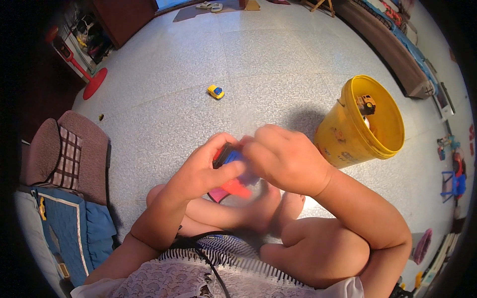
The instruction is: The person is assembling a toy car by attaching wheels and a body component.
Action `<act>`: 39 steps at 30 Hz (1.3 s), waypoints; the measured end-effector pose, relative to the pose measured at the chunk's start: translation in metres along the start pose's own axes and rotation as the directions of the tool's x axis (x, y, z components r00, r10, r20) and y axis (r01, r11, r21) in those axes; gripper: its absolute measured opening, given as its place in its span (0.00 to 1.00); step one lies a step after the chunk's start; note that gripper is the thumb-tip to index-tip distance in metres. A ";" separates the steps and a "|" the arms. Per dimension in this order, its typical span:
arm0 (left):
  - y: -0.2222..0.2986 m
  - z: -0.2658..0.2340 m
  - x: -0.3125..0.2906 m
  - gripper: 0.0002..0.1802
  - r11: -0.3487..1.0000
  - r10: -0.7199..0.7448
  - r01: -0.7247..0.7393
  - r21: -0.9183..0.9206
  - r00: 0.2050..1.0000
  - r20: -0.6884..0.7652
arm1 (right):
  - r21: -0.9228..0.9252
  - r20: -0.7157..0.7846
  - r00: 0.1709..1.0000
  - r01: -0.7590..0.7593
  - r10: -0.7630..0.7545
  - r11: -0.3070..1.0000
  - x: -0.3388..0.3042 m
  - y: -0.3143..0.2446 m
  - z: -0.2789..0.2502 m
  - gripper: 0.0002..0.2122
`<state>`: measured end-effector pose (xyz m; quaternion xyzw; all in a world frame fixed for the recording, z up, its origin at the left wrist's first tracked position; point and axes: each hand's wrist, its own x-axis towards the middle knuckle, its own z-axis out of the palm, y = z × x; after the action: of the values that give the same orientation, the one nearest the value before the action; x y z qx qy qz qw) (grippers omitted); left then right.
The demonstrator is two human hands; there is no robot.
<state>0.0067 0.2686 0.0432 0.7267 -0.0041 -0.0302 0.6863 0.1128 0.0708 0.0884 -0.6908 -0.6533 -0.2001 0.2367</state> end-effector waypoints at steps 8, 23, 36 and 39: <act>0.013 0.000 0.003 0.23 0.923 -0.117 0.165 -0.348 0.981 0.154 | 0.094 -0.113 0.990 -0.074 0.085 0.993 -0.009 0.003 0.000 0.13; 0.000 -0.006 0.007 0.23 0.945 -0.094 0.118 -0.305 0.991 0.092 | 0.132 -0.082 0.982 -0.160 0.172 0.978 -0.005 0.004 0.001 0.13; -0.001 0.002 0.011 0.23 0.949 0.060 -0.024 0.314 0.993 -0.104 | -0.189 0.159 0.984 -0.054 0.085 0.980 0.010 -0.004 -0.004 0.11; 0.001 0.002 0.009 0.22 0.933 0.122 -0.073 0.352 0.985 -0.118 | -0.225 0.167 0.984 -0.020 0.059 0.974 0.009 -0.006 -0.002 0.11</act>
<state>0.0153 0.2659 0.0437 0.8355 0.0020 0.0555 0.5467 0.1071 0.0775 0.0959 -0.7405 -0.6309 -0.2067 0.1046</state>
